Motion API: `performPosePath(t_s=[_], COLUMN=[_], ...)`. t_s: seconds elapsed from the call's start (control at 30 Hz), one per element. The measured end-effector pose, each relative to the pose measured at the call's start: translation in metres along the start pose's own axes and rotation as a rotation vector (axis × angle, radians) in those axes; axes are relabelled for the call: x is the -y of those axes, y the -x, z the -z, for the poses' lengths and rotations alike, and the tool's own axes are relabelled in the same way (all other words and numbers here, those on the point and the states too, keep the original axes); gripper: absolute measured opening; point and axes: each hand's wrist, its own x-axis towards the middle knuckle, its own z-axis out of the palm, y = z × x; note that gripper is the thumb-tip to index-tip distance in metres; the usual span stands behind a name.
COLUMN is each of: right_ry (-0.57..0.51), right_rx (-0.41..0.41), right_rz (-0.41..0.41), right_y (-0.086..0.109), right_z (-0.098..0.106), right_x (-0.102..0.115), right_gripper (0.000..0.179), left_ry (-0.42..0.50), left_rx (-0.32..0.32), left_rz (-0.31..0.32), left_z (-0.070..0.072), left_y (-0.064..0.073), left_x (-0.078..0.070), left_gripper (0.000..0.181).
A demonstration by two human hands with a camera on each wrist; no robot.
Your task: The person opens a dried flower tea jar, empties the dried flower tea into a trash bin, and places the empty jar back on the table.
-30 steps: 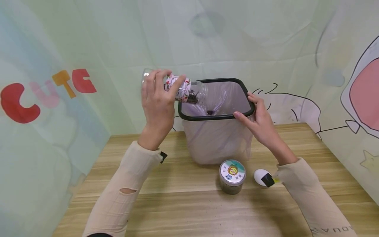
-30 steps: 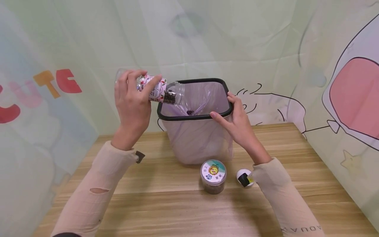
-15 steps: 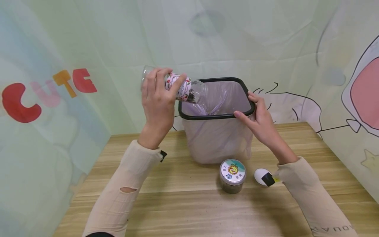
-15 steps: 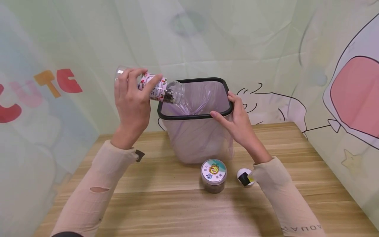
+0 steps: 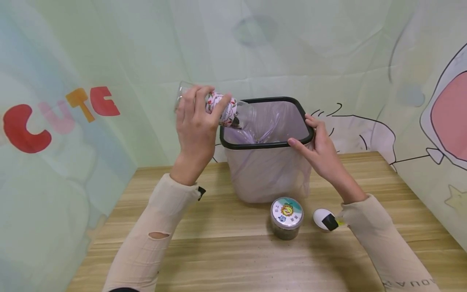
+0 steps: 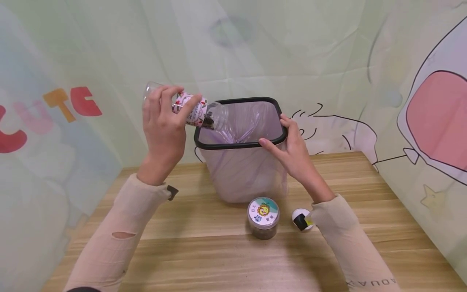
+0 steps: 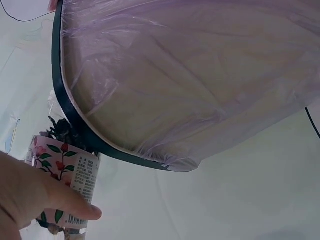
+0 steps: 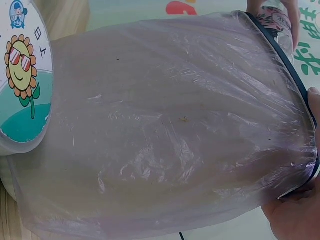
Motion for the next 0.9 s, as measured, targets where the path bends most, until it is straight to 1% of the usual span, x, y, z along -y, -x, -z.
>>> performPosePath(t_s=[0.2, 0.4, 0.73, 0.9], right_ry=[0.002, 0.000, 0.011, 0.009], right_rx=[0.001, 0.004, 0.008, 0.008], right_rz=[0.005, 0.001, 0.004, 0.000], right_y=[-0.0001, 0.0003, 0.0003, 0.0006], right_z=[0.0005, 0.0006, 0.0009, 0.0002], right_x=[-0.0005, -0.0010, -0.0020, -0.0018], right_gripper=[0.077, 0.078, 0.077, 0.077], left_ry=[-0.015, -0.019, -0.021, -0.025], left_rx=[-0.021, -0.036, 0.012, 0.014], left_rz=[-0.015, -0.051, -0.123, -0.158], left_z=[-0.0014, -0.0025, -0.0025, -0.0032], left_y=[-0.0009, -0.0013, -0.0008, -0.0003], left_x=[-0.0010, -0.0011, 0.0009, 0.0016], left_gripper=[0.039, 0.042, 0.044, 0.044])
